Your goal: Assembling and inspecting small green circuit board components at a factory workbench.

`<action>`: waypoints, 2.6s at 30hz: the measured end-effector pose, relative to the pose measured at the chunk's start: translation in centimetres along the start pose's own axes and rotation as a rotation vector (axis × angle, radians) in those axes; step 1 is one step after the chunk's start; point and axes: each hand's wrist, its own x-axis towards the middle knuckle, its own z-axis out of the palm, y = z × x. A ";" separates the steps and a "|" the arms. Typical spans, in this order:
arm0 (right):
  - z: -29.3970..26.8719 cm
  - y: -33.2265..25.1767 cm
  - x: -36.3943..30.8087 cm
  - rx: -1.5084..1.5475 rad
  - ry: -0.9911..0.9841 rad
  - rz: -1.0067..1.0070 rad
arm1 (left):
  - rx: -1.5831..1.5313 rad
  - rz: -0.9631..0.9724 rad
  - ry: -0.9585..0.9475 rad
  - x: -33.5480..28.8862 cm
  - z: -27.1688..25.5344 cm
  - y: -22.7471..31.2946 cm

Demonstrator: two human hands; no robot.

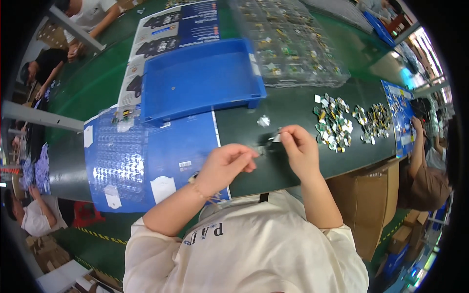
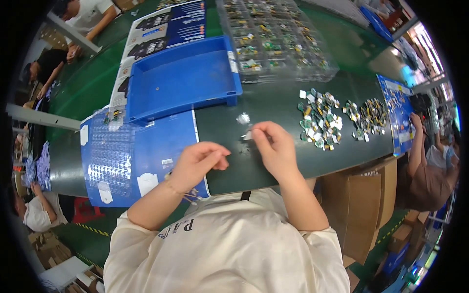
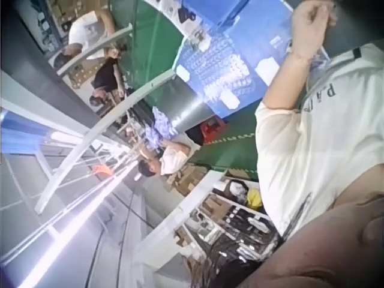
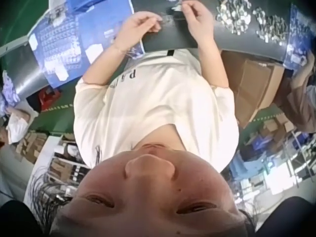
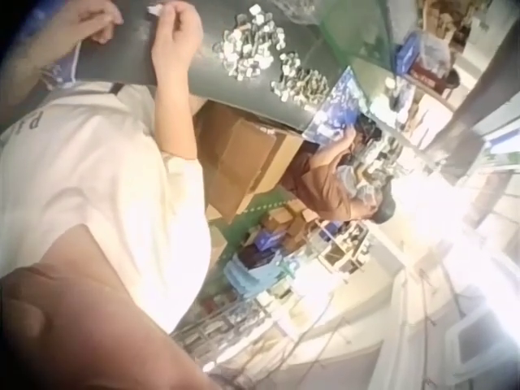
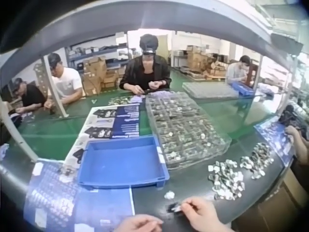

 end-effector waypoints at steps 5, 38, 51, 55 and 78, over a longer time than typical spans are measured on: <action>1.1 -0.4 -0.7 0.186 -0.006 0.140 | -0.142 -0.144 0.011 3.3 1.6 -1.0; 2.9 1.0 -2.0 -0.550 0.245 -0.413 | -0.531 -0.086 -0.059 4.7 -0.1 -5.2; 2.2 -0.3 -1.4 -0.447 0.201 -0.440 | -0.824 -0.094 -0.411 4.5 -1.4 -5.4; 1.6 -1.2 -1.0 -0.411 0.134 -0.422 | -0.882 -0.124 -0.461 4.4 -1.4 -5.1; 0.9 0.7 0.2 -0.443 -0.017 -0.564 | -0.715 -0.244 -0.234 4.4 -1.2 -4.8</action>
